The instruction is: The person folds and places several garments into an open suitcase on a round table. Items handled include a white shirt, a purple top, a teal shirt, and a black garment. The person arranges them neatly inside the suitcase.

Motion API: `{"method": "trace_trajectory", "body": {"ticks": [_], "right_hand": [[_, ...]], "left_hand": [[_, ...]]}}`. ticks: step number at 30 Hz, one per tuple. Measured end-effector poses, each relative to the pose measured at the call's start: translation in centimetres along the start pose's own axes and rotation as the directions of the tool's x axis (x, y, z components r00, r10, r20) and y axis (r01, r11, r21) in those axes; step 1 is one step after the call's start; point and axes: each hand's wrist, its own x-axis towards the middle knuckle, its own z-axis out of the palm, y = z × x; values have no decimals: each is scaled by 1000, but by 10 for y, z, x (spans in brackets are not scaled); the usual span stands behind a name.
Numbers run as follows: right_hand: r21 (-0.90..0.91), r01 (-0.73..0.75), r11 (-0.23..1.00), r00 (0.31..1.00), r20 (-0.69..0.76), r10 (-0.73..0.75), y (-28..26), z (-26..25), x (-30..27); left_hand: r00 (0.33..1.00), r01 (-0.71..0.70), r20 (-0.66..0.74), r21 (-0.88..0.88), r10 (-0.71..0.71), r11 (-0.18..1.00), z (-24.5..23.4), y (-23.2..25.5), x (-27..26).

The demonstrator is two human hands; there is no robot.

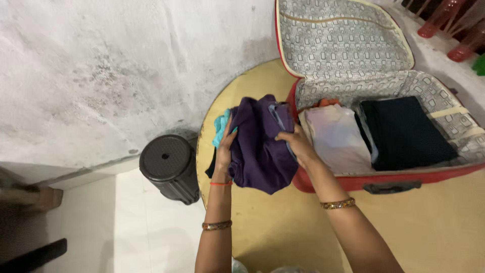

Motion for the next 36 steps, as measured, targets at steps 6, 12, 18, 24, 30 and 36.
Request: {"method": "trace_trajectory", "body": {"ticks": [6, 12, 18, 24, 30, 36], "right_hand": [[8, 16, 1000, 999, -37, -16, -18, -24, -21], [17, 36, 999, 999, 7, -36, -27, -54, -32], [80, 71, 994, 996, 42, -75, -33, -92, -49], [92, 61, 994, 998, 8, -62, -38, -131, -69], [70, 52, 996, 998, 18, -53, -43, -176, -83], [90, 41, 995, 999, 1, -41, -28, -218, -81]], "left_hand": [[998, -37, 53, 31, 36, 999, 27, 0, -4], [1000, 11, 23, 2, -11, 1000, 76, 12, -17], [998, 69, -5, -70, -69, 995, 125, 16, -33], [998, 51, 41, -115, -47, 992, 163, -4, -41], [995, -36, 96, -34, 40, 999, 190, -39, -36], [997, 27, 72, -16, -26, 1000, 207, -78, -32]]}}
